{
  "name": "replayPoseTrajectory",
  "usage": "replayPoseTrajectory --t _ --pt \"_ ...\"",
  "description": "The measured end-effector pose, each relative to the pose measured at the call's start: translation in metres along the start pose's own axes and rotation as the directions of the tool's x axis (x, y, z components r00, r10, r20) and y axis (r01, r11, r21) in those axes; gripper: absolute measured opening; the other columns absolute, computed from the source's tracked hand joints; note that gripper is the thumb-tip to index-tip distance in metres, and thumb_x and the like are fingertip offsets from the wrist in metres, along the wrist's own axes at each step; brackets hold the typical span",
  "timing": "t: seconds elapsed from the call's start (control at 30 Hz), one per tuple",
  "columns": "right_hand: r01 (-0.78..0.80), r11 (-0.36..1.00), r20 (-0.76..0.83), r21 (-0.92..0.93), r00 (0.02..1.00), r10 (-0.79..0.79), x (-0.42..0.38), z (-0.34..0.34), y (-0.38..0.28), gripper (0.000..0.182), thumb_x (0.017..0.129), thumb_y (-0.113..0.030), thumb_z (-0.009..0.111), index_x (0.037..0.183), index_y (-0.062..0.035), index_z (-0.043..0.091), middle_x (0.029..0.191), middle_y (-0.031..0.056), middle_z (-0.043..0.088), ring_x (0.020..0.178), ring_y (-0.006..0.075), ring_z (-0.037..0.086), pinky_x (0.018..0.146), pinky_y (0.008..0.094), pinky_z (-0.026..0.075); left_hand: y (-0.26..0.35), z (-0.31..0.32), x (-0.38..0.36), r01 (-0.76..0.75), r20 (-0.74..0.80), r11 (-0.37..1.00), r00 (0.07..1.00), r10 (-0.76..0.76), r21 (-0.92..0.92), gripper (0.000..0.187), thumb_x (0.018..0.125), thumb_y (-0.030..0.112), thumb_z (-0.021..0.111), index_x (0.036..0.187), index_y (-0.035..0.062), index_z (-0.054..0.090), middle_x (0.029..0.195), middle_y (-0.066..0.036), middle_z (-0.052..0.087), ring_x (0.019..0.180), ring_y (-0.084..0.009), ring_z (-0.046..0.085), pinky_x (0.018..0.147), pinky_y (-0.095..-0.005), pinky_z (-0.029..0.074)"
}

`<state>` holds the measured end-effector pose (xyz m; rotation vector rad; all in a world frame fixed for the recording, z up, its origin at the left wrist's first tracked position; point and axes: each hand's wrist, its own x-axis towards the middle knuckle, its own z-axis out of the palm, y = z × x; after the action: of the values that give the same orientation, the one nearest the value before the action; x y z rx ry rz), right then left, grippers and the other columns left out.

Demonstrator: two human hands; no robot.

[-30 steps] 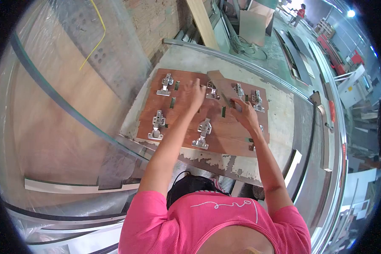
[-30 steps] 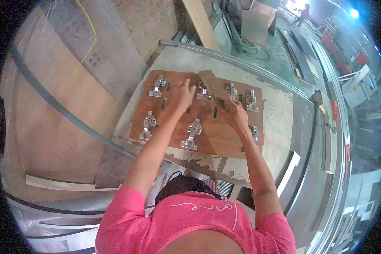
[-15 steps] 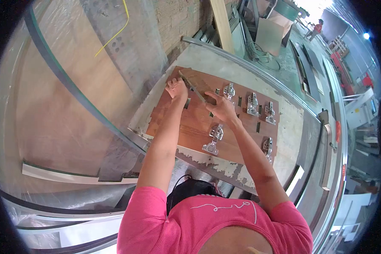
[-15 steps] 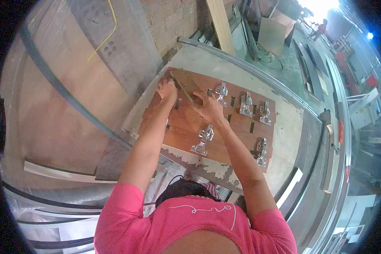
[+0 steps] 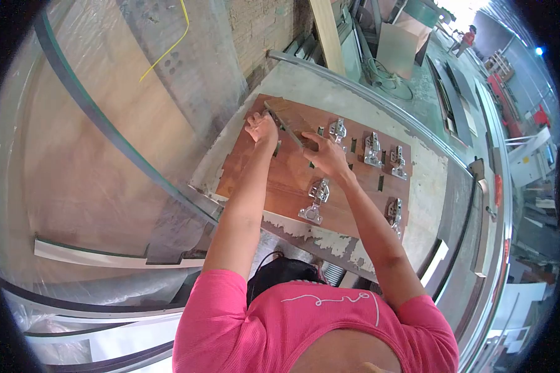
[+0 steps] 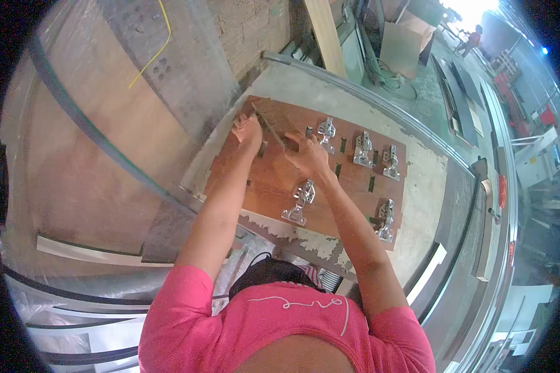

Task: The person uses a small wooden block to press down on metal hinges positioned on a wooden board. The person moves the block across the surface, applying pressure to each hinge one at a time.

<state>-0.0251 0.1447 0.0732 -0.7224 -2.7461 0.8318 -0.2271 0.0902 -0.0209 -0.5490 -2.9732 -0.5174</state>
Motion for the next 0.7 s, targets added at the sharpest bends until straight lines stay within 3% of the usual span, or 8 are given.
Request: replayPoseTrajectory --t 0.1,0.2,0.27,0.3,0.37,0.47,0.53,0.7 --pt "-0.082 0.993 0.072 0.087 0.994 0.076 -0.011 -0.014 -0.006 0.053 0.076 -0.035 0.068 0.127 -0.0227 0.057 0.112 0.0199 0.061 0.100 0.0366 0.060 0.085 0.0437 0.049 -0.013 -0.014 0.003 -0.040 0.034 0.999 0.999 0.041 -0.026 0.033 0.090 0.022 0.049 0.122 0.0184 0.058 0.127 -0.011 0.051 0.120 -0.0306 0.046 0.090 -0.0504 0.040" --pt "0.067 0.991 -0.033 0.113 0.997 -0.064 -0.048 -0.022 0.000 0.050 0.077 -0.025 0.069 0.125 -0.0191 0.059 0.108 0.0176 0.062 0.099 0.0323 0.060 0.084 0.0396 0.048 -0.046 -0.057 -0.013 -0.091 -0.058 0.991 0.995 0.085 -0.097 0.038 0.089 0.029 0.054 0.124 0.0156 0.057 0.124 -0.015 0.054 0.115 -0.0331 0.051 0.091 -0.0523 0.041" --pt "0.143 0.983 -0.116 0.116 0.985 -0.130 -0.077 -0.035 -0.010 0.047 0.078 -0.019 0.068 0.123 -0.0153 0.060 0.103 0.0163 0.062 0.094 0.0290 0.062 0.081 0.0368 0.048 -0.080 -0.083 -0.026 -0.171 -0.073 0.943 0.985 0.156 -0.286 0.048 0.089 0.040 0.056 0.126 0.0102 0.055 0.114 -0.020 0.062 0.112 -0.0341 0.057 0.096 -0.0441 0.043" --pt "0.140 0.984 -0.069 0.114 0.989 -0.133 -0.093 -0.038 -0.013 0.046 0.078 -0.018 0.068 0.123 -0.0149 0.060 0.106 0.0159 0.060 0.096 0.0291 0.061 0.082 0.0370 0.048 -0.092 -0.087 -0.043 -0.162 -0.065 0.946 0.987 0.149 -0.280 0.048 0.089 0.040 0.056 0.126 0.0102 0.055 0.114 -0.020 0.062 0.112 -0.0341 0.057 0.096 -0.0441 0.043" --pt "0.138 0.984 -0.024 0.116 0.990 -0.136 -0.116 -0.037 -0.017 0.046 0.078 -0.017 0.069 0.123 -0.0145 0.061 0.110 0.0154 0.058 0.098 0.0292 0.060 0.083 0.0371 0.048 -0.113 -0.094 -0.086 -0.143 -0.049 0.873 0.989 0.136 -0.467 0.046 0.085 0.036 0.062 0.120 0.0068 0.058 0.107 -0.018 0.063 0.104 -0.0352 0.057 0.094 -0.0482 0.041" --pt "0.103 0.984 0.084 0.143 0.990 -0.116 -0.135 -0.032 -0.027 0.046 0.077 -0.020 0.070 0.122 -0.0153 0.061 0.109 0.0147 0.058 0.101 0.0310 0.059 0.085 0.0383 0.048 -0.121 -0.080 -0.140 -0.233 -0.080 0.875 0.972 0.221 -0.423 0.044 0.084 0.034 0.063 0.119 0.0079 0.058 0.110 -0.017 0.061 0.106 -0.0359 0.055 0.092 -0.0507 0.042" --pt "0.105 0.987 0.114 0.118 0.986 -0.118 -0.138 -0.025 -0.028 0.046 0.077 -0.023 0.070 0.122 -0.0159 0.061 0.109 0.0149 0.058 0.102 0.0318 0.059 0.086 0.0391 0.048 -0.107 -0.085 -0.167 -0.170 -0.118 0.952 0.983 0.143 -0.255 0.041 0.082 0.030 0.065 0.118 0.0103 0.058 0.111 -0.015 0.058 0.107 -0.0367 0.053 0.089 -0.0525 0.042" --pt "0.163 0.987 0.134 -0.001 0.978 -0.162 -0.141 -0.013 -0.022 0.049 0.078 -0.032 0.069 0.125 -0.0242 0.058 0.112 0.0176 0.056 0.098 0.0367 0.060 0.083 0.0444 0.051 -0.098 -0.074 -0.170 -0.075 -0.089 0.977 0.994 0.058 -0.201 0.039 0.082 0.029 0.064 0.118 0.0127 0.058 0.111 -0.013 0.055 0.106 -0.0356 0.053 0.085 -0.0519 0.044"
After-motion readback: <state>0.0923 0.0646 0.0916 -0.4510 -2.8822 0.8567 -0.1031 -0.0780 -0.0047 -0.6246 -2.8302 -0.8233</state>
